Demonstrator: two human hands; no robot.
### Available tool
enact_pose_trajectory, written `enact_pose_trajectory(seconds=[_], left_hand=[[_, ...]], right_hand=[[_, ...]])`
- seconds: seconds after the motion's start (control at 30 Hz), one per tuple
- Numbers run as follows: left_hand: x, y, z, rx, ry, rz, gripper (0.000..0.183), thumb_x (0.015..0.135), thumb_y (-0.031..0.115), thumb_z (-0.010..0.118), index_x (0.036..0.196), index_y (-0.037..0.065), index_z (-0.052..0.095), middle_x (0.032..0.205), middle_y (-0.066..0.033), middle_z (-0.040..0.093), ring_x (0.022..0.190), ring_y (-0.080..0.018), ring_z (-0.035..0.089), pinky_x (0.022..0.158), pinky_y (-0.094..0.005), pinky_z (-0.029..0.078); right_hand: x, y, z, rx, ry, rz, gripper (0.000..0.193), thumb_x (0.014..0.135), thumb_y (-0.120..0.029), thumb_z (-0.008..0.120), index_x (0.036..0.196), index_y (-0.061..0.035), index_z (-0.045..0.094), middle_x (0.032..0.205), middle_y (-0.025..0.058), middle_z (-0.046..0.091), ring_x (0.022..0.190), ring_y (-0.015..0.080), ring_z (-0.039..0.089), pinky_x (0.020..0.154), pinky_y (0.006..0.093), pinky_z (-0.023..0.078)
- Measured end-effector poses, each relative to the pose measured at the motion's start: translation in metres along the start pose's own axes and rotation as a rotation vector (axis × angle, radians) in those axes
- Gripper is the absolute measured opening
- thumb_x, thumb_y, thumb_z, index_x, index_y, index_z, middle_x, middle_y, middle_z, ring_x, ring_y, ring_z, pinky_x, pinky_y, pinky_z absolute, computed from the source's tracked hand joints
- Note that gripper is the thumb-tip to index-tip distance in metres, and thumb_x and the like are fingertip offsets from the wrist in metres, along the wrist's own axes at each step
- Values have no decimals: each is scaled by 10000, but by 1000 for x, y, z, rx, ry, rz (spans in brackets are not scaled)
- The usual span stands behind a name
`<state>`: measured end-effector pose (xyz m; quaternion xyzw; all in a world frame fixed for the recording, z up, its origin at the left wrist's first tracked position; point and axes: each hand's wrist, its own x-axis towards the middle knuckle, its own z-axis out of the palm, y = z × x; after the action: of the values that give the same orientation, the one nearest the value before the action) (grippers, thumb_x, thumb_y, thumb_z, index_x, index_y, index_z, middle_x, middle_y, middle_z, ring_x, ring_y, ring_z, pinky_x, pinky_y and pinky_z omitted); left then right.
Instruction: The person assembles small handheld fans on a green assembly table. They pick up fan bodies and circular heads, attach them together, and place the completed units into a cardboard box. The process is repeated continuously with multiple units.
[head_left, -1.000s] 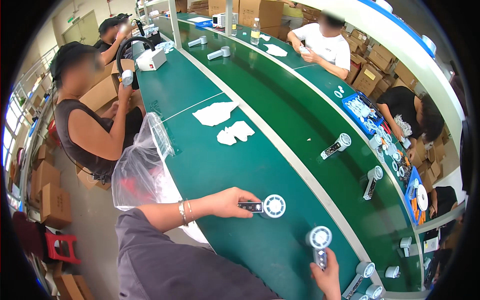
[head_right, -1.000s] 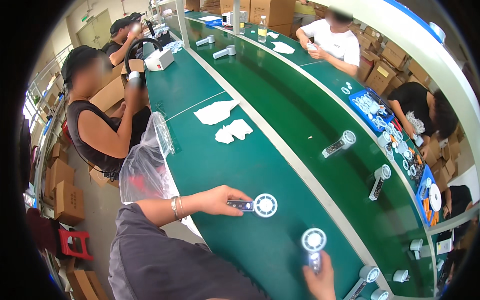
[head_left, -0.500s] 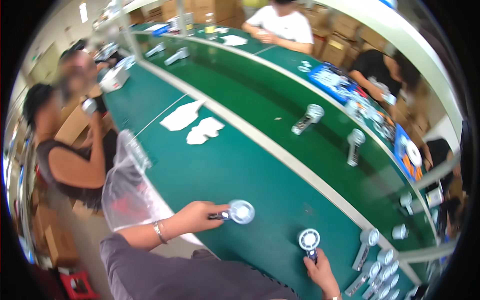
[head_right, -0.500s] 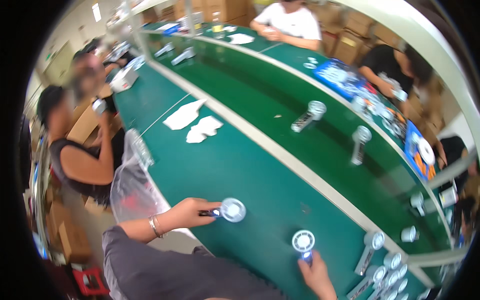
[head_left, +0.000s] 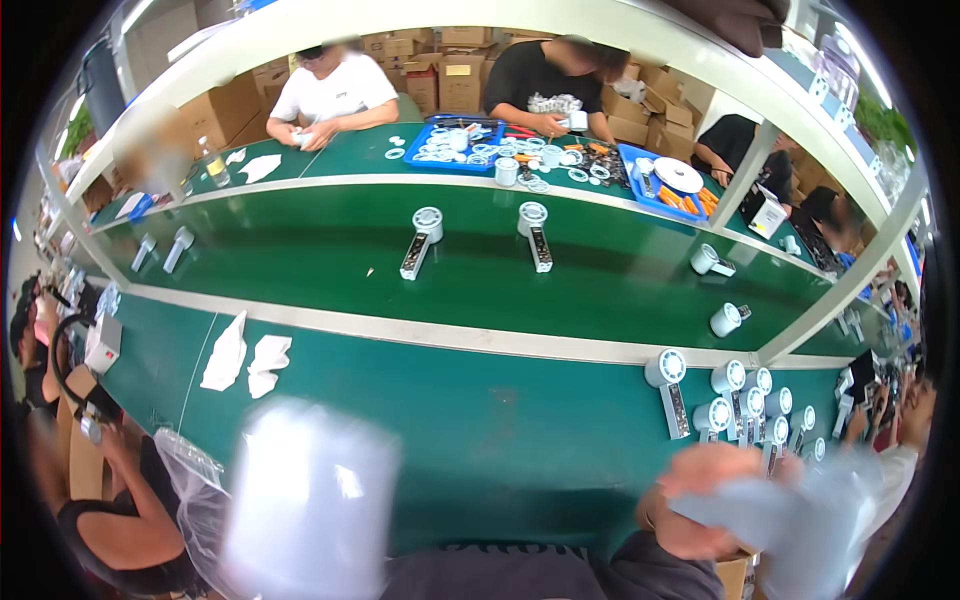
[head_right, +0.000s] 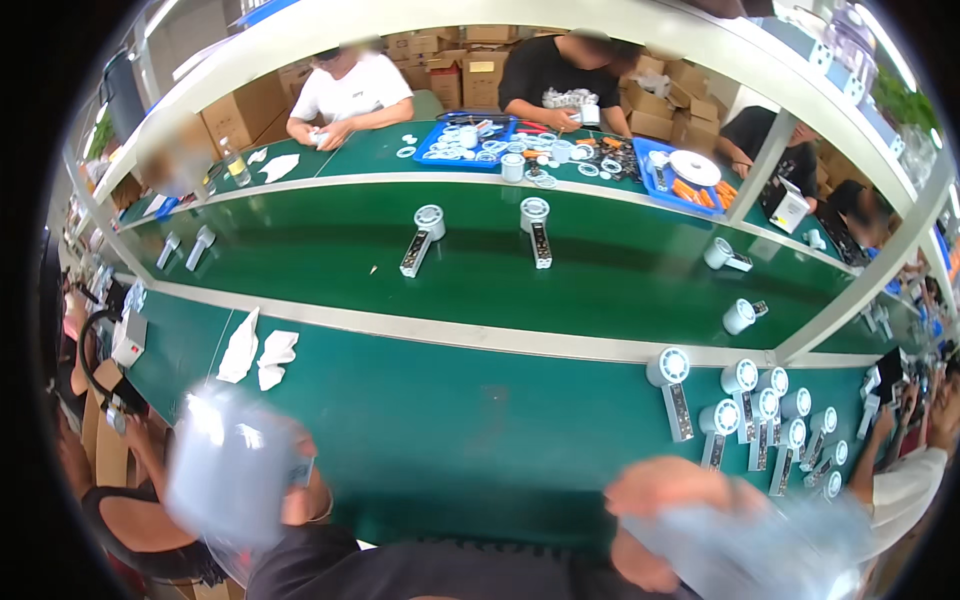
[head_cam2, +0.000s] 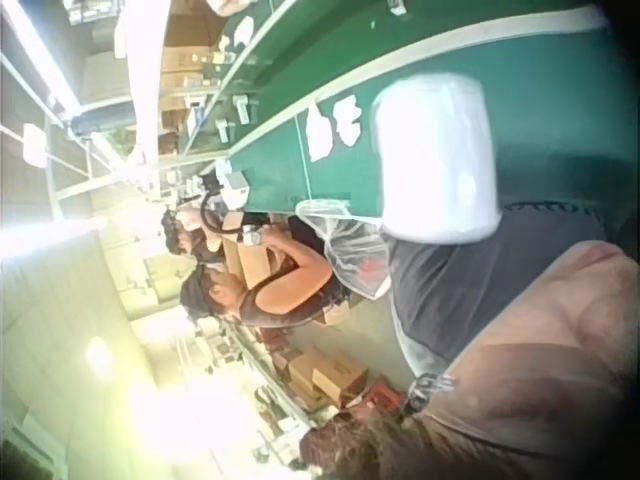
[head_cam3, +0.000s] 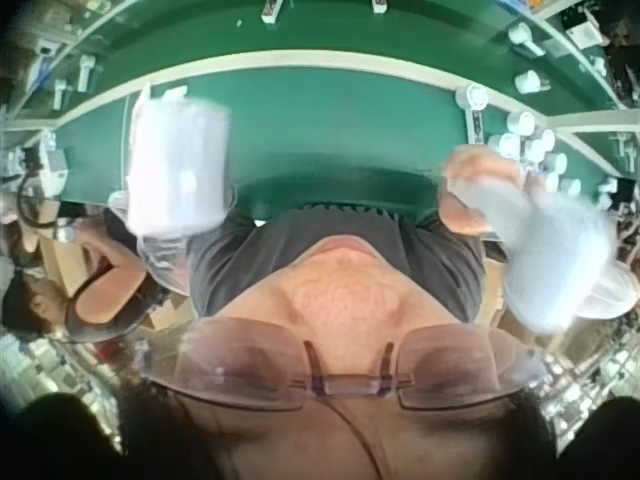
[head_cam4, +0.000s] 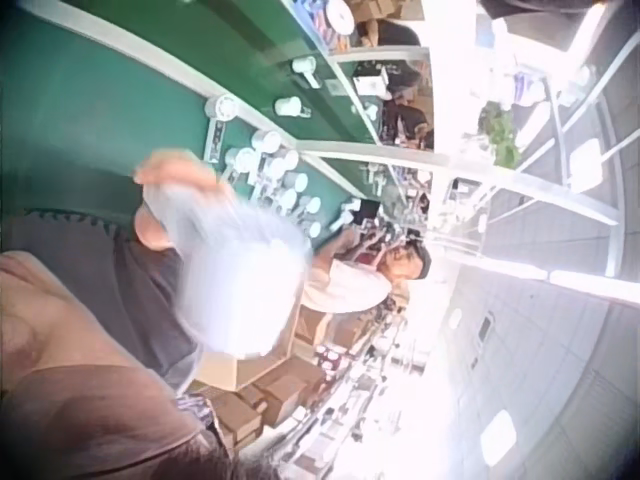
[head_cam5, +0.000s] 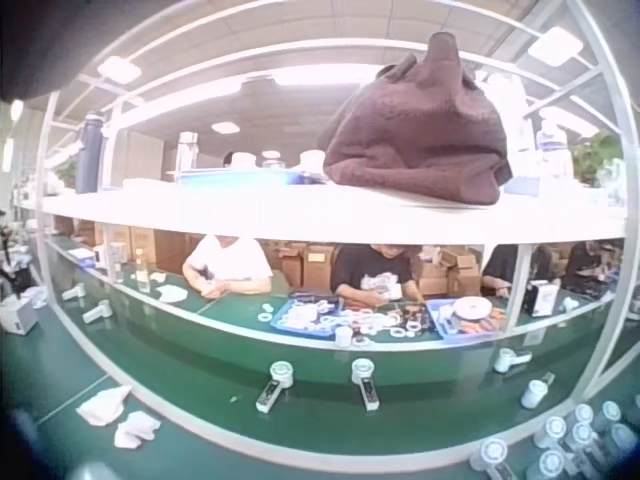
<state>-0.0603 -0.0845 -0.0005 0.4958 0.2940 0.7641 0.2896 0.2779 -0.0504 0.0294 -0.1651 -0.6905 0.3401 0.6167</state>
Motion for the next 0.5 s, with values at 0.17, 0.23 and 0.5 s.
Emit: enact_pose_trajectory(seconds=[0.17,0.23,0.5], left_hand=[[10,-34,-13,795,-681,-494,459,684,92,716,1122,9,605,787,-135,622,676,-200,595,622,-280,472],[-34,-63,-36,930,-791,-592,463,706,106,708,1151,39,597,758,-128,606,646,-195,579,626,-292,471],[13,-63,12,642,-187,-148,341,694,88,705,992,-49,612,848,-97,628,731,-112,567,635,-238,454]], right_hand=[[-31,49,8,-274,-250,868,463,820,-126,631,1209,31,435,876,86,601,719,146,561,657,269,468],[-82,82,0,-480,-474,900,445,843,-217,618,1209,-8,476,838,95,603,727,131,573,651,283,488],[7,42,10,-403,-97,113,339,870,-191,541,1144,-9,458,793,67,526,633,131,497,498,308,432]])
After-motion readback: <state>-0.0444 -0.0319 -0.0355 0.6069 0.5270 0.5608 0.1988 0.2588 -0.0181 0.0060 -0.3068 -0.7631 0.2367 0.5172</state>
